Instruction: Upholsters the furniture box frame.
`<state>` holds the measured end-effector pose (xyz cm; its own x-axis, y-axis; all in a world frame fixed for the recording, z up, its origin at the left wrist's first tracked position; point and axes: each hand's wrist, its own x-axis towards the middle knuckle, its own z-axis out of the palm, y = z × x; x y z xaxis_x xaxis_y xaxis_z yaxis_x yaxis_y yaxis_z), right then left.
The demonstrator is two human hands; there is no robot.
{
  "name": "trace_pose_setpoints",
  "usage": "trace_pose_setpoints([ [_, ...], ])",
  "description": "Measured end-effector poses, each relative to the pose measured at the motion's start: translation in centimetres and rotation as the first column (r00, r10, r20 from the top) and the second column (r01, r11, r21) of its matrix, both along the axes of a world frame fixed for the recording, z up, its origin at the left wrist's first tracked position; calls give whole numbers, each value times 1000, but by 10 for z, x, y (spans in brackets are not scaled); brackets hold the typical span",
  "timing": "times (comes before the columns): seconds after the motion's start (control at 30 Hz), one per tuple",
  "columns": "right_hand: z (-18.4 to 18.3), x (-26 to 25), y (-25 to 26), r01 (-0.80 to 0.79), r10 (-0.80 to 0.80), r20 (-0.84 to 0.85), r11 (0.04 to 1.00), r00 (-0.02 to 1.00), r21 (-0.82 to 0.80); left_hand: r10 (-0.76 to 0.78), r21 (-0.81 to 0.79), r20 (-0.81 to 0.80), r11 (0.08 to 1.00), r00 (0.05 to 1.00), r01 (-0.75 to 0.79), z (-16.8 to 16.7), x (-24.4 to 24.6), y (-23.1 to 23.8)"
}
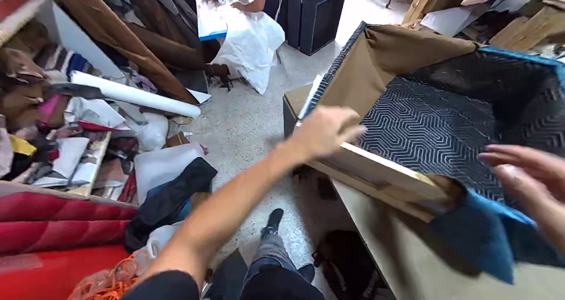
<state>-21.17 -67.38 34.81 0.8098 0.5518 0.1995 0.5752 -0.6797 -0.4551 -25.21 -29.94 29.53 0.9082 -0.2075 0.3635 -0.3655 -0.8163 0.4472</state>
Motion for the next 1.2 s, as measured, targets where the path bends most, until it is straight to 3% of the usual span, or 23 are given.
trace_pose_setpoints([
  [0.1, -65, 0, 26, 139, -131, 100, 987, 986, -80, -253, 315, -51, 914, 966, 256, -48, 99, 56],
  [0.17, -96, 8, 51, 239, -236, 120, 971, 964, -12, -408, 291, -85, 862, 909, 414, -65, 116, 34],
  [0.27, -131, 18, 84, 326, -340, 137, 938, 930, 118, -545, 178, 98, 833, 832, 525, -89, 100, -21],
  [0.37, -156, 31, 84, 322, -371, 162, 909, 914, 267, -327, -73, 251, 932, 911, 355, -112, 71, -52],
  [0.43, -174, 14, 80, 402, -498, 234, 842, 835, 358, -236, -140, 124, 958, 964, 252, -105, 24, -76],
  [0.5, -181, -10, 62, 408, -564, 316, 799, 763, 441, -333, -101, -43, 940, 942, 327, -83, -22, -99],
  [0.53, -183, -27, 45, 396, -562, 308, 794, 768, 462, -438, -96, -142, 898, 888, 428, -72, -42, -106],
  [0.57, -183, -45, 26, 392, -545, 275, 800, 792, 454, -575, -120, -280, 816, 769, 566, -60, -59, -109],
  [0.63, -173, -75, -14, 432, -515, 191, 831, 836, 351, -817, -237, -477, 475, 324, 848, -38, -61, -107],
  [0.67, -159, -83, -32, 482, -528, 130, 833, 839, 273, -864, -303, -492, 283, 105, 910, -28, -44, -107],
  [0.7, -141, -84, -44, 555, -571, 72, 816, 818, 163, -878, -345, -479, 173, -14, 923, -16, -16, -108],
  [0.73, -124, -80, -52, 618, -618, 26, 786, 786, 5, -858, -362, -510, 149, -62, 920, -3, 22, -110],
  [0.77, -108, -69, -54, 646, -659, -28, 744, 751, -171, -836, -304, -548, 184, -14, 935, 5, 66, -113],
  [0.83, -96, -31, -41, 555, -655, -170, 729, 737, -400, -819, 26, -501, 307, 278, 951, -7, 160, -115],
  [0.9, -124, 7, -10, 346, -544, -250, 761, 801, -549, -724, 359, -483, 349, 492, 866, -52, 264, -105],
  [0.97, -172, 32, 18, 111, -434, -361, 753, 825, -649, -535, 566, -581, 274, 613, 777, -107, 340, -71],
  [1.03, -211, 43, 28, -89, -358, -482, 723, 800, -685, -318, 651, -679, 155, 661, 743, -137, 375, -28],
  [1.07, -221, 45, 25, -143, -320, -541, 748, 778, -648, -224, 643, -726, 111, 650, 757, -140, 381, -16],
  [1.1, -223, 43, 19, -136, -270, -604, 831, 750, -539, -157, 623, -766, 60, 623, 780, -139, 380, -10],
  [1.13, -220, 38, 9, -57, -199, -675, 940, 710, -337, -109, 582, -807, 11, 580, 813, -133, 375, -8],
  [1.2, -197, 27, -4, 154, -88, -764, 988, 639, 16, -141, 521, -848, -36, 512, 853, -112, 363, 0],
])
